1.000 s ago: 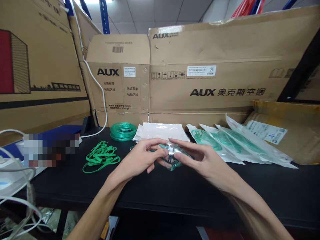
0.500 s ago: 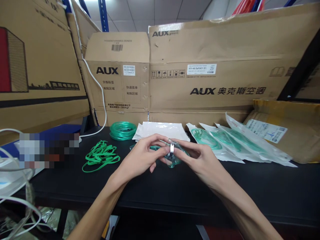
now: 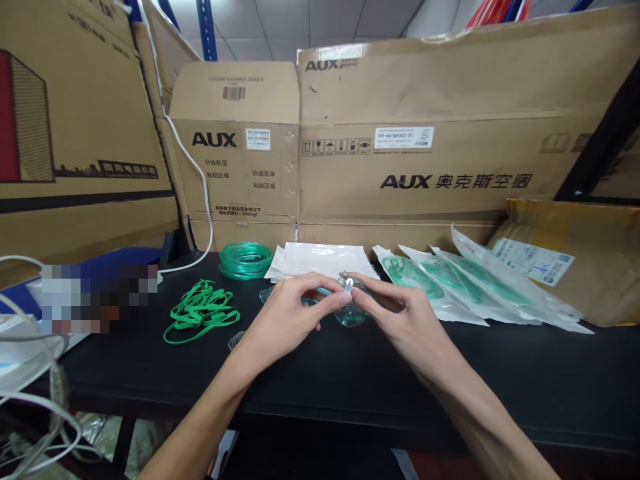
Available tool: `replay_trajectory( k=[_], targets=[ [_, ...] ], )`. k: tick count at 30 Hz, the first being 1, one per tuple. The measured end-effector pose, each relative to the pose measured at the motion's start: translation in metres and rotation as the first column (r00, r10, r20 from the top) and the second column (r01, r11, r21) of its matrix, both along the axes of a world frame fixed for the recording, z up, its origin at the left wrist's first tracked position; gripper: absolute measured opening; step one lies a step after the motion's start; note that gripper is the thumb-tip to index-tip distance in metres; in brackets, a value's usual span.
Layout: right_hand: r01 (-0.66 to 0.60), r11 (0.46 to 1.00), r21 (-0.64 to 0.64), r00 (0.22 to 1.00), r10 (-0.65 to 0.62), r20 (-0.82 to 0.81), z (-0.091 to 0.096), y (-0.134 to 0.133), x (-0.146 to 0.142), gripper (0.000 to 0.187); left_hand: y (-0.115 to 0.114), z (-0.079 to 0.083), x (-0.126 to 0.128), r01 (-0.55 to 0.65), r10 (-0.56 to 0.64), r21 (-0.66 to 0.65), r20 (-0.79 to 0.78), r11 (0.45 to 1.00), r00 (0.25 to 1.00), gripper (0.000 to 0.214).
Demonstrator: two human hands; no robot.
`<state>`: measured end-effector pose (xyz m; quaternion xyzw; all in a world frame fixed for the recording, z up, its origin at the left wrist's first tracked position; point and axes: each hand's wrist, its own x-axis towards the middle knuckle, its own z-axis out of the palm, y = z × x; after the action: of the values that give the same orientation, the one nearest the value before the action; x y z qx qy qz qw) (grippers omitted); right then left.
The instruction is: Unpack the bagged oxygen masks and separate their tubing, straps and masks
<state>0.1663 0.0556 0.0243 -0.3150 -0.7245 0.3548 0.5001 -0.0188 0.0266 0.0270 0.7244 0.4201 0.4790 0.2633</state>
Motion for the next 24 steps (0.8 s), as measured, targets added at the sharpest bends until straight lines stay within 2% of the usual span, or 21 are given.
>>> replay_trajectory(
  k=[5, 19, 24],
  targets=[
    [-0.04, 0.999, 0.007, 0.997, 0.039, 0.066, 0.0012, 0.0011, 0.0026, 0.035, 0.0026, -0.002, -0.0002, -0.089, 0.098, 0.188, -0.041, 0.978, 0.994, 0.011],
    [-0.031, 0.999, 0.032, 0.986, 0.026, 0.162, 0.0044, -0.0001, 0.0033, 0.034, 0.0018, -0.0022, 0.0002, -0.101, 0.111, 0.168, -0.05, 0.981, 0.993, 0.014],
    [-0.086, 0.993, -0.079, 0.987, 0.096, 0.129, 0.0043, -0.0009, 0.005, 0.038, 0.0013, -0.0006, -0.0002, -0.062, 0.073, 0.163, -0.064, 0.985, 0.995, 0.013]
  ],
)
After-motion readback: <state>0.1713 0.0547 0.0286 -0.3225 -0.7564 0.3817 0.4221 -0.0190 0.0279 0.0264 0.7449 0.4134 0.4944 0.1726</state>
